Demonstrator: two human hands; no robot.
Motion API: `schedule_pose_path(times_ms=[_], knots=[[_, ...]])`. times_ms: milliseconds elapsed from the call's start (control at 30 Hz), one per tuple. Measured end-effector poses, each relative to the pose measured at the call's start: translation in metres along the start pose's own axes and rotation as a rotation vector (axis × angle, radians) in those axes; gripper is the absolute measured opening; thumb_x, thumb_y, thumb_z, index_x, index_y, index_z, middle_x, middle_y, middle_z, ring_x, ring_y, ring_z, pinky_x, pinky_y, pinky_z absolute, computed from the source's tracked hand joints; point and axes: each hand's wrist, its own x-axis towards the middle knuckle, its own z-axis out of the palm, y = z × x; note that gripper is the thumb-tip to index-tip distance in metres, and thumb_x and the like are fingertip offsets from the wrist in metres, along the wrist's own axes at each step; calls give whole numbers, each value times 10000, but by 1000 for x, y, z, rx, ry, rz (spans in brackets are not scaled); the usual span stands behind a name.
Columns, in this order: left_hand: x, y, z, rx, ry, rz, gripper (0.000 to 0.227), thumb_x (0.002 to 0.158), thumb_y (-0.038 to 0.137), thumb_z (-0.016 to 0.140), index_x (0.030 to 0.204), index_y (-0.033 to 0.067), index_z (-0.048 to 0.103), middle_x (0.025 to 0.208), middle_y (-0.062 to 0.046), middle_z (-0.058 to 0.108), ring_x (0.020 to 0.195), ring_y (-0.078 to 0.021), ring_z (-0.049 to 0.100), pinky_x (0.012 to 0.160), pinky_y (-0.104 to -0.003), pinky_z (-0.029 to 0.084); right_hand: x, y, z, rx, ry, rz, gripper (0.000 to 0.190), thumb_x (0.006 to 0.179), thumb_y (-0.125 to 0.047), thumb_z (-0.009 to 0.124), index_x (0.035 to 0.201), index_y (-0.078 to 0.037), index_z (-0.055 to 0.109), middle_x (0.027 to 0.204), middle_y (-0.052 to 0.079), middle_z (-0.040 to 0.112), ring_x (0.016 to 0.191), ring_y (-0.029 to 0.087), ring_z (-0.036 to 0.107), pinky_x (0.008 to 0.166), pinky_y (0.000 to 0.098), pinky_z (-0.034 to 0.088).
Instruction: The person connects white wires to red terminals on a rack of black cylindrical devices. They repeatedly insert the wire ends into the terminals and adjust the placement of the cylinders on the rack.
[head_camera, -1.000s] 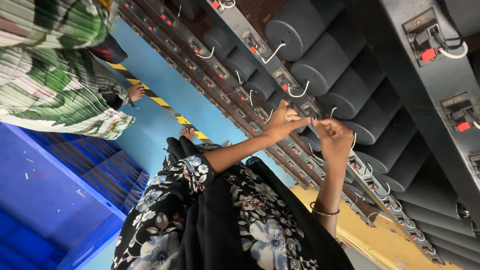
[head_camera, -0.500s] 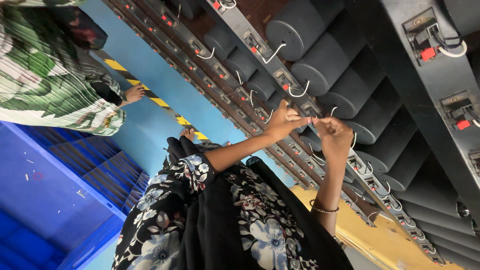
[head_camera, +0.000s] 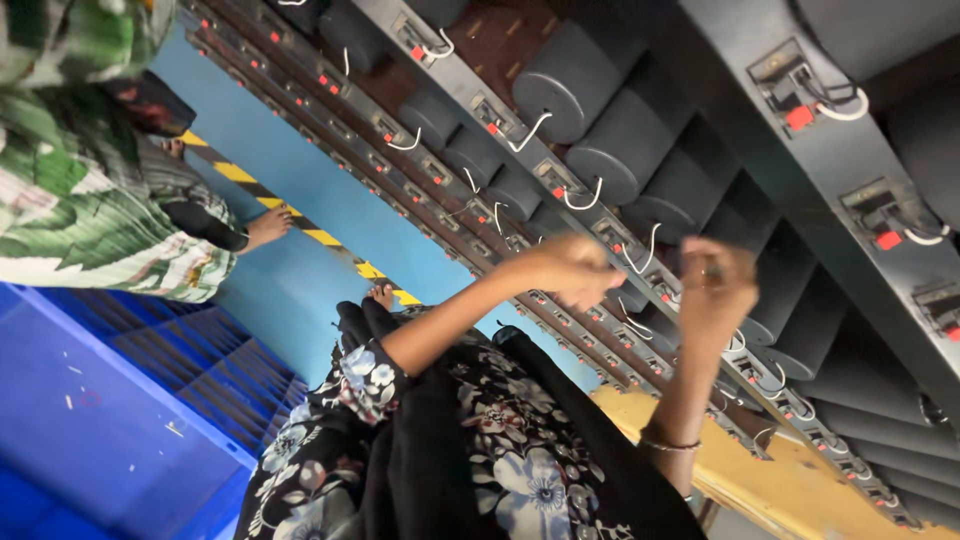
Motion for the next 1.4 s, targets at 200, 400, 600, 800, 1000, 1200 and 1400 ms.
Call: schedule_pose_path(times_ms=[200,400,600,800,1000,1200,1400], knots=[[60,96,-3,647,930,668,293,860,245,709,1021,8,649,1022,-201,656,1022,-391,612,882,-446,517,67,50,20,78,73,166,302,1107,-254,716,1182,39,713,1132,145,769,1040,207,717,961,365,565],[173,115,-25,1342,498,-268,679,925,609,498,1407,130,500,1517,-198,385,1374,-524,350,1025,-703,324,133,147,88,-258,-118,-49,425,1080,-361,623,1345,-32,667,1335,250,646,1262,440,566,1072,498,414],[181,117,-56,902,724,-379,1148,768,809,647,1582,85,287,1587,-241,318,1422,-457,372,1029,-685,384,170,223,135,-421,-155,-226,551,1058,-465,632,1444,-73,604,1453,243,569,1353,455,497,1153,522,358],[180,109,-87,872,711,-101,993,752,700,716,1526,180,373,1529,-197,408,1351,-436,462,1010,-565,471,167,201,124,-312,-87,-26,503,1001,-395,688,1366,-55,626,1385,222,612,1308,438,537,1141,508,378],[173,80,-84,923,750,563,572,933,534,712,1368,169,641,1405,-128,646,1322,-375,606,1128,-501,504,128,133,84,-84,107,57,458,945,-325,744,1289,-37,649,1318,202,654,1263,420,577,1129,494,398],[111,96,-60,836,713,775,659,753,432,852,1264,66,655,1334,-214,608,1252,-444,542,1091,-527,387,74,56,58,15,265,-82,589,904,-328,823,1283,64,601,1296,272,613,1226,469,550,1089,515,381],[89,106,-82,768,525,833,453,922,315,768,1257,36,647,1294,-214,637,1227,-441,565,1082,-520,416,66,137,29,-16,296,-128,316,1113,-191,555,1308,47,624,1304,272,654,1234,469,585,1098,516,419]])
